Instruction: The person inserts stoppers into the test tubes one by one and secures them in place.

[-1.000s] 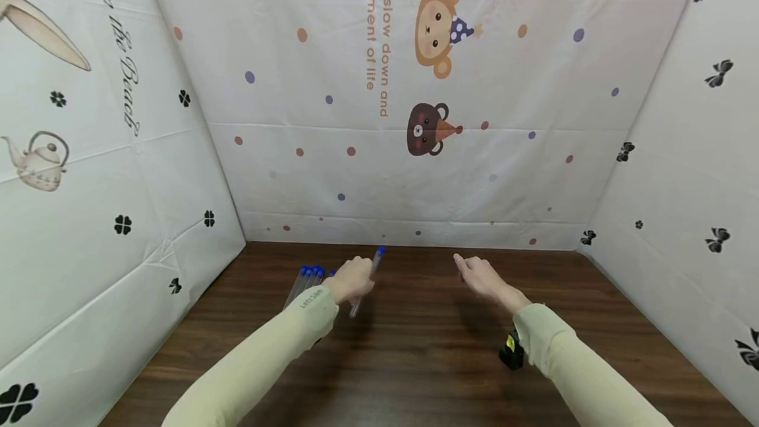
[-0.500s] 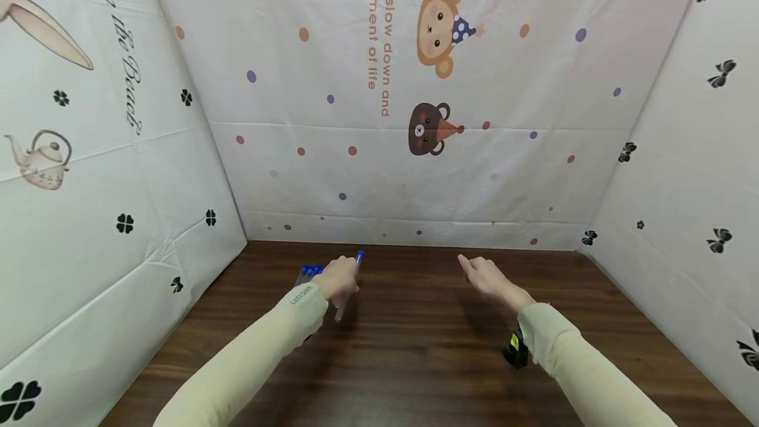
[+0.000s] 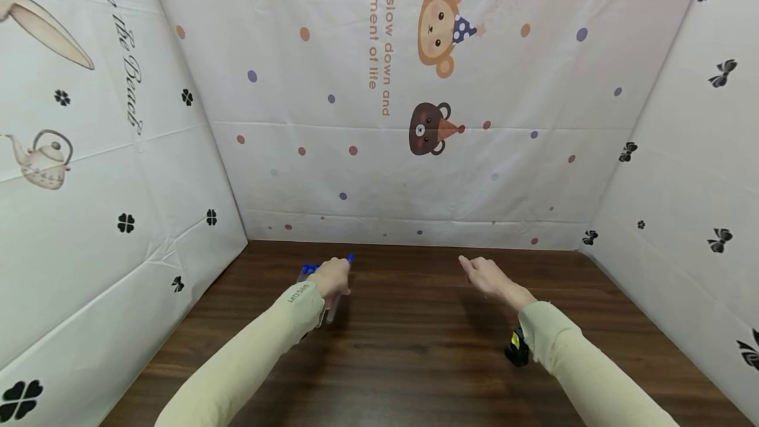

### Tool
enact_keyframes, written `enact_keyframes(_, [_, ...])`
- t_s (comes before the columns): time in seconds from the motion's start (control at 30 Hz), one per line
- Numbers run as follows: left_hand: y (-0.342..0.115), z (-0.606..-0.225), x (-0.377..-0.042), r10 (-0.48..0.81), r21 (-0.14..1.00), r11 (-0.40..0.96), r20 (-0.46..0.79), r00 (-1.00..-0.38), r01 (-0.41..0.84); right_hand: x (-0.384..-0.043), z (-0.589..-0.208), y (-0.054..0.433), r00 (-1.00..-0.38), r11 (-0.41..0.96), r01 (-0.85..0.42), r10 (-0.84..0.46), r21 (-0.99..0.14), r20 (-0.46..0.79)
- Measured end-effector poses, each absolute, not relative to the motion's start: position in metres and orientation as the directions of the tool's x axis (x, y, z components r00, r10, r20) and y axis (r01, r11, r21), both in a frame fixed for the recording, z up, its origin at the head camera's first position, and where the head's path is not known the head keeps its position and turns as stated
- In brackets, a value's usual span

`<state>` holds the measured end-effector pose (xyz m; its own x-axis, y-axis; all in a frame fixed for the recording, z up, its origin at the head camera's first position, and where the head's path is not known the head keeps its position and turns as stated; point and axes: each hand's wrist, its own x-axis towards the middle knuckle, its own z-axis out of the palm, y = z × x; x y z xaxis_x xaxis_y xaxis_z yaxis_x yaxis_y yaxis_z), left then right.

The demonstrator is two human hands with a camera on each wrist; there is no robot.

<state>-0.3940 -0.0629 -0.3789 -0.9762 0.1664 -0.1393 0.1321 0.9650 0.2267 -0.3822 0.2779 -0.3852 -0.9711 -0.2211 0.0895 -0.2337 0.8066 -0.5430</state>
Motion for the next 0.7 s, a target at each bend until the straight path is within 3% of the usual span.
enact_keyframes(0.5, [-0.0666,-0.3881,-0.3978,0.149,0.251,0.963,-0.184,-0.972,0.1,-0.3818,-0.3836,0.2769,-0.968,0.813,-0.248,-0.236,-0.527,0.09])
enact_keyframes(0.7, [-0.0673,-0.3894,-0.3955,0.168,0.203,0.97,-0.17,-0.971,0.132,-0.3812,-0.3838,0.2752,-0.964,0.813,-0.258,-0.248,-0.521,0.09])
